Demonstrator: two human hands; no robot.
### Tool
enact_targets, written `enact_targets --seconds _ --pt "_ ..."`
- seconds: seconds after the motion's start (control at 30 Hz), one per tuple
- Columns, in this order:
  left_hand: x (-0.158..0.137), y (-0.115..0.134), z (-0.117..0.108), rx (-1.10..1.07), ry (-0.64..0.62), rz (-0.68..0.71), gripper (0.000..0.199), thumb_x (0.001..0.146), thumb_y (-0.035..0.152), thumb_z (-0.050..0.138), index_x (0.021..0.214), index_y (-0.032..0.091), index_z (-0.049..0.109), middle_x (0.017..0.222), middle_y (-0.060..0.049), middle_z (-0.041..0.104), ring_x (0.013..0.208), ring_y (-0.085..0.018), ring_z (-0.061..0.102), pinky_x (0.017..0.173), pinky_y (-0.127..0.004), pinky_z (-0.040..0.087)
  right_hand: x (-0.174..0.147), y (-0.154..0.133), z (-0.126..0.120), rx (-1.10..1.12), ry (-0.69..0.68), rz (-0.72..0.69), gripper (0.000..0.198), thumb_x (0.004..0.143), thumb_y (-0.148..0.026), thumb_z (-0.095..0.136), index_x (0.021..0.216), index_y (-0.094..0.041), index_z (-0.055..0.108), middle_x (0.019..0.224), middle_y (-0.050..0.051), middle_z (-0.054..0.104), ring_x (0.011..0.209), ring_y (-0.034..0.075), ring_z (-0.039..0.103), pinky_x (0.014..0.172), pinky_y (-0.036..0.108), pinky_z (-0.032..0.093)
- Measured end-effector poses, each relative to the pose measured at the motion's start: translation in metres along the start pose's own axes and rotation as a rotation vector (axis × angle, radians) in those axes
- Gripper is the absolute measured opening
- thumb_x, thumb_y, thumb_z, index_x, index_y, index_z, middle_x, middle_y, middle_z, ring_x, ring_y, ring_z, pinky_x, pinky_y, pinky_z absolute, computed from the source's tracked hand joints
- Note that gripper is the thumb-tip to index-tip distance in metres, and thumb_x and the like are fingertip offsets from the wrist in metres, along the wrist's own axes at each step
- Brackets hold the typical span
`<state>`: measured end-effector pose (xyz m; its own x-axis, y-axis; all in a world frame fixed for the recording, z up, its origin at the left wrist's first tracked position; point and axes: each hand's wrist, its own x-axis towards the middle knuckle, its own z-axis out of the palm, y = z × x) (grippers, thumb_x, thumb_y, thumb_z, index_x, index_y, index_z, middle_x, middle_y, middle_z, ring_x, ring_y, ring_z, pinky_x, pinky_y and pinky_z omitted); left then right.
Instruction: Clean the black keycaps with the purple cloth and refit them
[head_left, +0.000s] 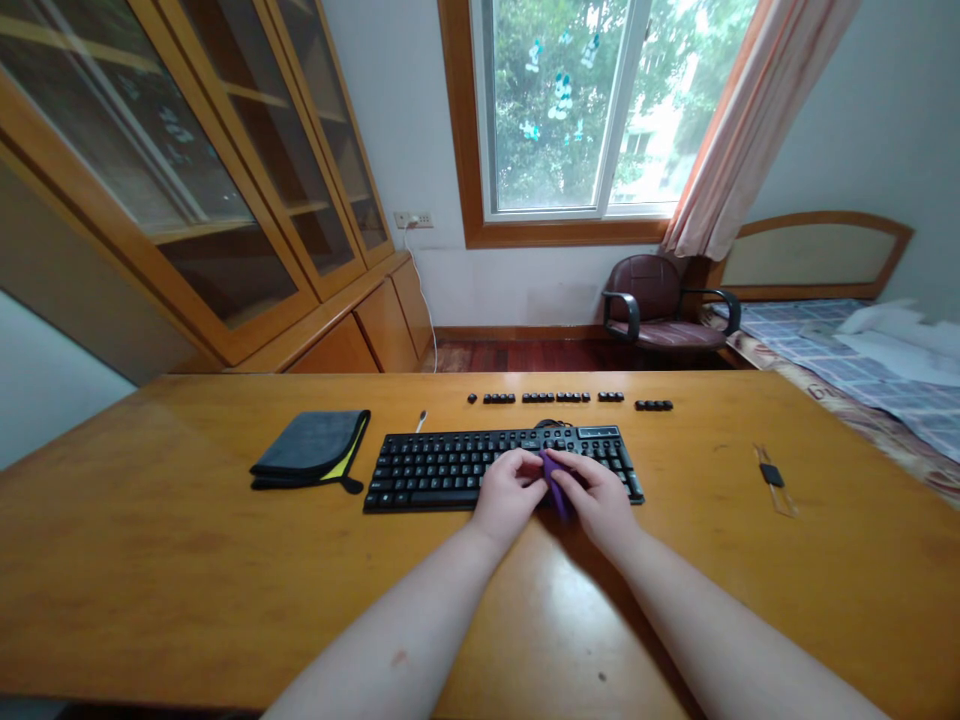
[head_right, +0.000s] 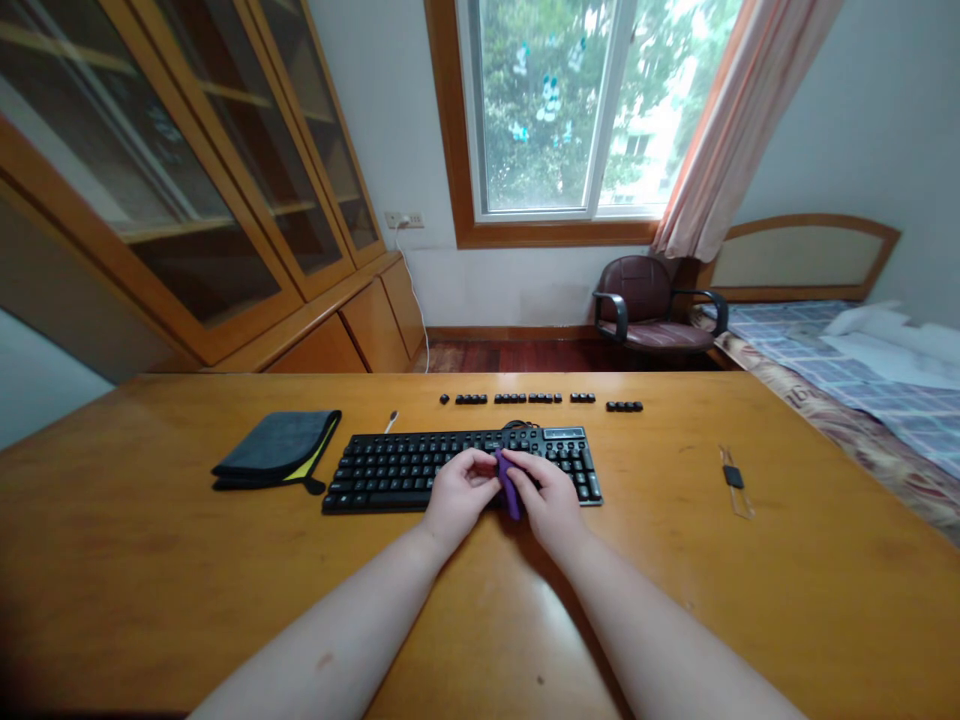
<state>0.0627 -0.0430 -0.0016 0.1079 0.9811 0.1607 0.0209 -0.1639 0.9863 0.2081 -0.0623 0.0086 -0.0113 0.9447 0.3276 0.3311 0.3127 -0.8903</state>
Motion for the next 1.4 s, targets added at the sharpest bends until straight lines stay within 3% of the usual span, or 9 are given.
enact_targets --seconds 0.23,0.4,0.6,0.7,0.8,0.87,1.03,1.23,1.4 --pt "-0.005 0.006 -0.005 0.332 -0.021 0.174 0.009 0.065 0.012 0.060 0.070 0.020 0.063 0.072 -0.001 0.059 0.073 -0.015 0.057 0.069 -0.028 0.049 0.001 -0.004 0.002 -0.068 -0.030 0.026 0.025 0.073 -0.028 0.061 0.097 -0.023 0.067 0.095 0.006 0.068 0.090 0.023 0.062 0.083 0.039 0.048" --pt "-0.004 0.005 0.001 0.109 -0.035 0.024 0.009 0.063 0.013 0.061 0.071 0.017 0.062 0.072 -0.001 0.062 0.070 -0.015 0.060 0.067 -0.027 0.050 0.003 -0.006 -0.001 -0.018 0.003 0.080 0.018 0.075 -0.030 0.059 0.088 -0.021 0.068 0.088 0.006 0.069 0.084 0.022 0.064 0.078 0.037 0.049" --pt "-0.002 0.007 0.004 -0.092 -0.054 -0.129 0.015 0.060 0.014 0.065 0.074 0.015 0.059 0.071 -0.001 0.063 0.070 -0.014 0.061 0.070 -0.027 0.049 0.001 -0.003 0.001 0.084 0.078 0.147 0.021 0.077 -0.033 0.059 0.091 -0.021 0.068 0.089 0.007 0.070 0.083 0.022 0.064 0.077 0.038 0.051" --pt "-0.001 0.003 0.001 -0.058 -0.066 -0.099 0.012 0.063 0.014 0.063 0.074 0.016 0.058 0.072 -0.001 0.063 0.070 -0.014 0.061 0.069 -0.027 0.049 -0.003 -0.003 0.004 0.017 0.097 0.039 0.021 0.078 -0.031 0.058 0.095 -0.023 0.067 0.096 0.007 0.069 0.090 0.022 0.063 0.083 0.040 0.049" --pt "-0.001 0.000 -0.003 0.123 -0.058 0.009 0.006 0.065 0.013 0.060 0.071 0.017 0.058 0.072 0.000 0.060 0.070 -0.014 0.059 0.068 -0.026 0.049 -0.006 -0.005 0.007 -0.080 0.046 -0.145 0.019 0.079 -0.026 0.057 0.095 -0.026 0.067 0.102 0.005 0.067 0.097 0.021 0.060 0.091 0.040 0.045" --pt "-0.002 0.000 -0.004 0.264 -0.040 0.080 0.006 0.065 0.012 0.059 0.068 0.017 0.058 0.072 0.000 0.058 0.071 -0.014 0.057 0.068 -0.026 0.048 -0.006 -0.005 0.008 -0.110 0.035 -0.190 0.018 0.079 -0.025 0.056 0.093 -0.026 0.067 0.101 0.005 0.067 0.097 0.021 0.060 0.090 0.040 0.045" --pt "-0.003 0.004 -0.003 0.311 -0.049 0.096 0.009 0.065 0.010 0.057 0.070 0.017 0.060 0.073 0.001 0.058 0.071 -0.013 0.057 0.067 -0.026 0.049 -0.002 0.000 0.008 -0.101 0.049 -0.086 0.014 0.079 -0.026 0.056 0.088 -0.022 0.066 0.089 0.005 0.068 0.086 0.020 0.062 0.082 0.038 0.048" --pt "-0.002 0.003 0.001 0.111 -0.045 -0.022 0.010 0.064 0.013 0.062 0.072 0.015 0.059 0.073 0.000 0.060 0.070 -0.013 0.060 0.066 -0.025 0.051 0.000 0.011 0.008 0.041 0.093 0.086 0.016 0.077 -0.032 0.058 0.086 -0.020 0.065 0.085 0.006 0.068 0.081 0.021 0.063 0.076 0.037 0.049" --pt "0.003 0.005 0.001 -0.074 -0.020 -0.124 0.021 0.059 0.016 0.071 0.076 0.014 0.059 0.072 0.000 0.062 0.070 -0.013 0.061 0.069 -0.025 0.050 0.003 0.015 0.008 0.099 0.207 0.117 0.023 0.078 -0.036 0.056 0.092 -0.019 0.063 0.089 0.008 0.067 0.082 0.022 0.062 0.077 0.038 0.049"
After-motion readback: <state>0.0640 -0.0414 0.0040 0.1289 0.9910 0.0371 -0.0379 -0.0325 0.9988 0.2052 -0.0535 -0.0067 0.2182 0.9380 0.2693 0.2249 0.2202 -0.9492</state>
